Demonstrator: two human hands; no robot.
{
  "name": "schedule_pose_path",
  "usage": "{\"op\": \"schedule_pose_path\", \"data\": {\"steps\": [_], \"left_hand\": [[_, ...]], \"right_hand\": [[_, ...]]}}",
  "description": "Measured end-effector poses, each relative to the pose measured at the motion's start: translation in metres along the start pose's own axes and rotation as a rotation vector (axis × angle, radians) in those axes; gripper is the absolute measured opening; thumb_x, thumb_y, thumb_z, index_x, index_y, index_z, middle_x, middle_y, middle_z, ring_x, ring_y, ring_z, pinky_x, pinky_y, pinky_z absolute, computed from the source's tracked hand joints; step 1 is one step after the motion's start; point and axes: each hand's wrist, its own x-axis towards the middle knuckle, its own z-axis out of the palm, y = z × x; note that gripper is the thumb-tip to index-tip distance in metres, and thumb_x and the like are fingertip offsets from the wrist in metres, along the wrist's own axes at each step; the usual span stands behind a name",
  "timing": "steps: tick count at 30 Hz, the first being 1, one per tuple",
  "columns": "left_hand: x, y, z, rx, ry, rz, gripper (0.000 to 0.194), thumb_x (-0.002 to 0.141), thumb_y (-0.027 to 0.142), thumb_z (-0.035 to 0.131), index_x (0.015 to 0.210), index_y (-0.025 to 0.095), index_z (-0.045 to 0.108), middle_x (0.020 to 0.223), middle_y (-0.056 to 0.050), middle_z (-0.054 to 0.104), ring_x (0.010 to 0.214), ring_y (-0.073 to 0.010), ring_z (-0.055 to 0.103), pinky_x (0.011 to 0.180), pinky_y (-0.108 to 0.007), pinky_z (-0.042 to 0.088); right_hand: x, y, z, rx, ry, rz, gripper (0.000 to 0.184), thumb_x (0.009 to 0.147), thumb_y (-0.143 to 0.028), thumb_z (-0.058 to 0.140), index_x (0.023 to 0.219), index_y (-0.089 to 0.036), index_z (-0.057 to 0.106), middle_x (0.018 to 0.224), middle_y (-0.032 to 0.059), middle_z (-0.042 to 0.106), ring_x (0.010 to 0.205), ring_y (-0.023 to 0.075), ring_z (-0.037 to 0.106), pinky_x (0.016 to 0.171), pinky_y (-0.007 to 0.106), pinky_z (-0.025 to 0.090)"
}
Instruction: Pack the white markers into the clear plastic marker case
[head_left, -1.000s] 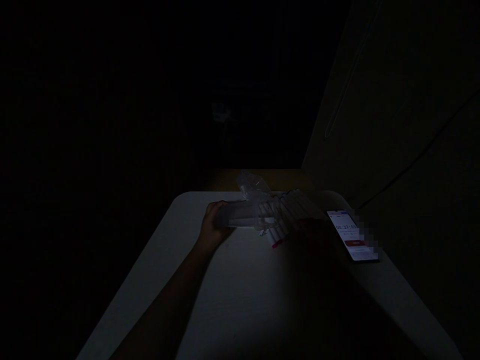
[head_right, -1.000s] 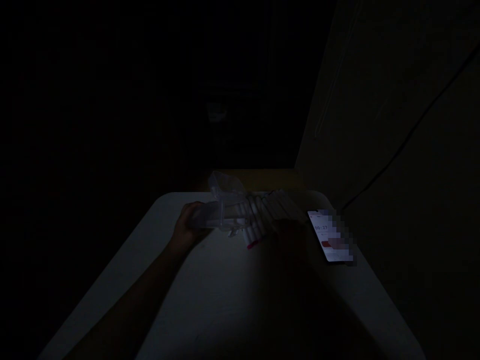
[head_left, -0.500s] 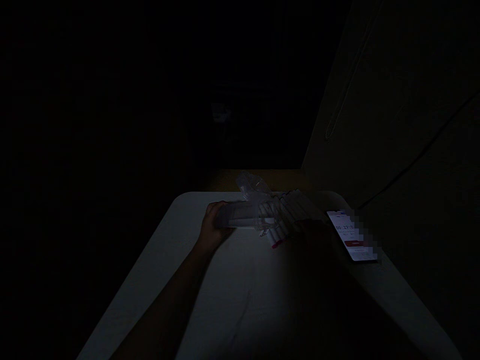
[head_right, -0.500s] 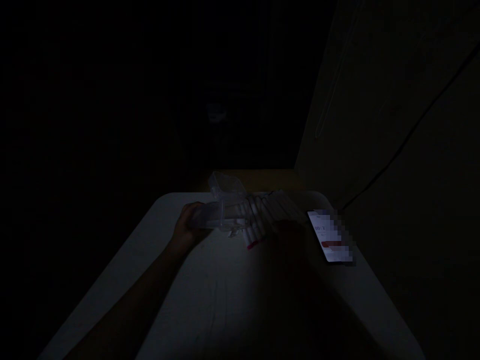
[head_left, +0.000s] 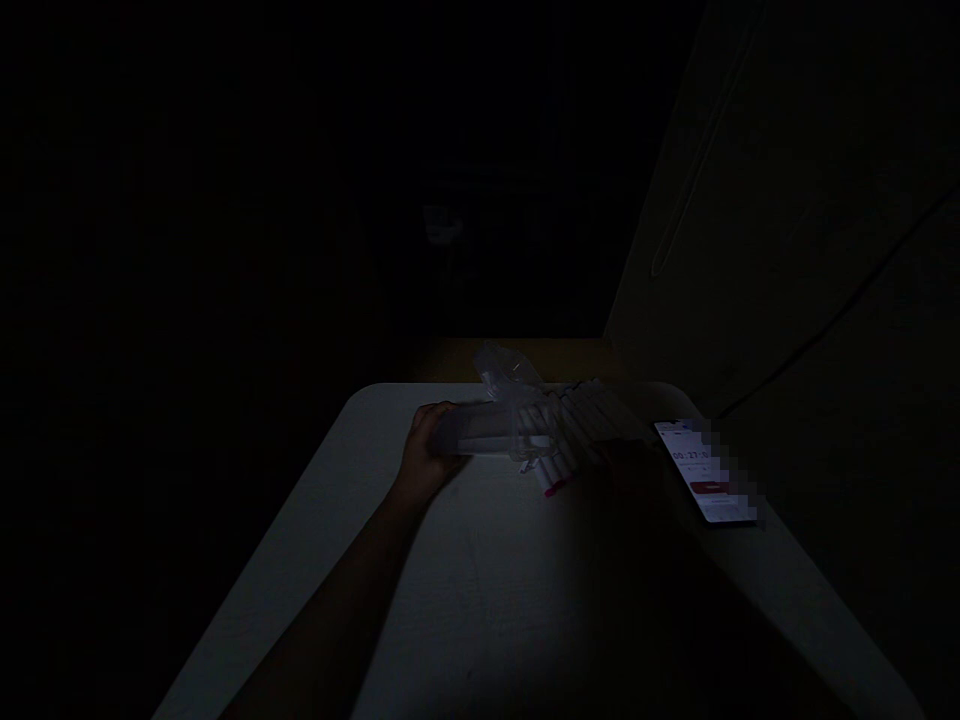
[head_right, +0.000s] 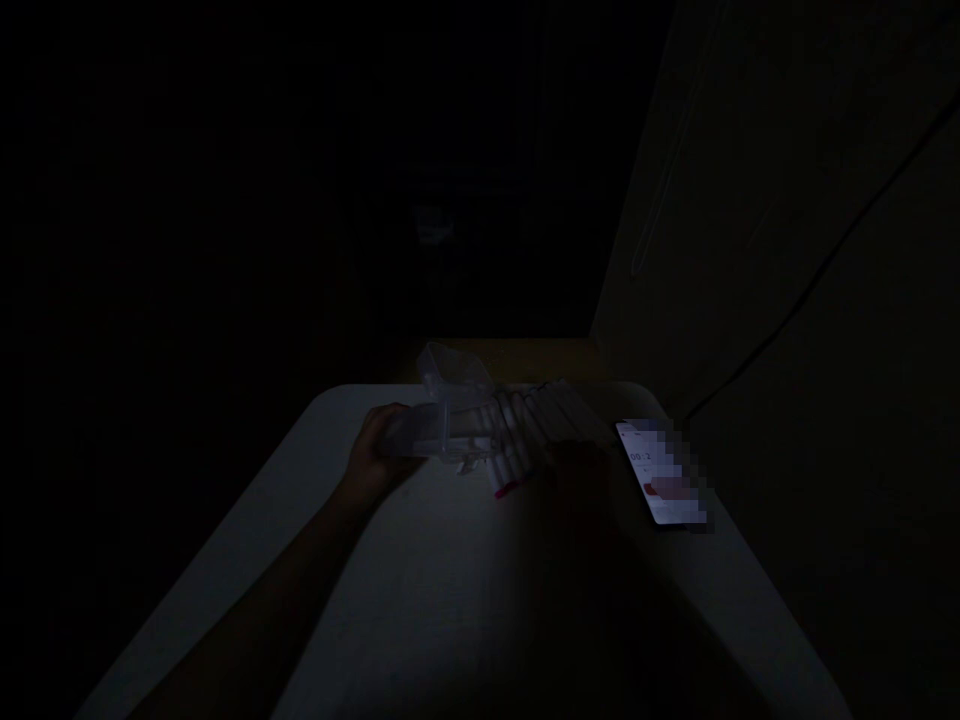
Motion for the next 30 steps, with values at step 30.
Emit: {"op": "schedule_pose_path", "data": {"steps": [30], "left_hand": [[-0.0007, -0.0028, 0.0007, 0.009, 0.008, 0.025, 0.055, 0.057, 0.029, 0.074, 0.108, 0.023, 0.055, 0.104, -0.004, 0.054, 0.097, -0.0233, 0.057, 0.087, -0.038, 0.048]], "right_hand": [[0.0029, -0.0009, 0.0065, 0.015, 0.028, -0.005, 0.033, 0.089, -0.035, 0.051, 0.116, -0.017, 0.054, 0.117, 0.0083, 0.056, 0.101, 0.0177, 0.057, 0.085, 0.039, 0.050]]}}
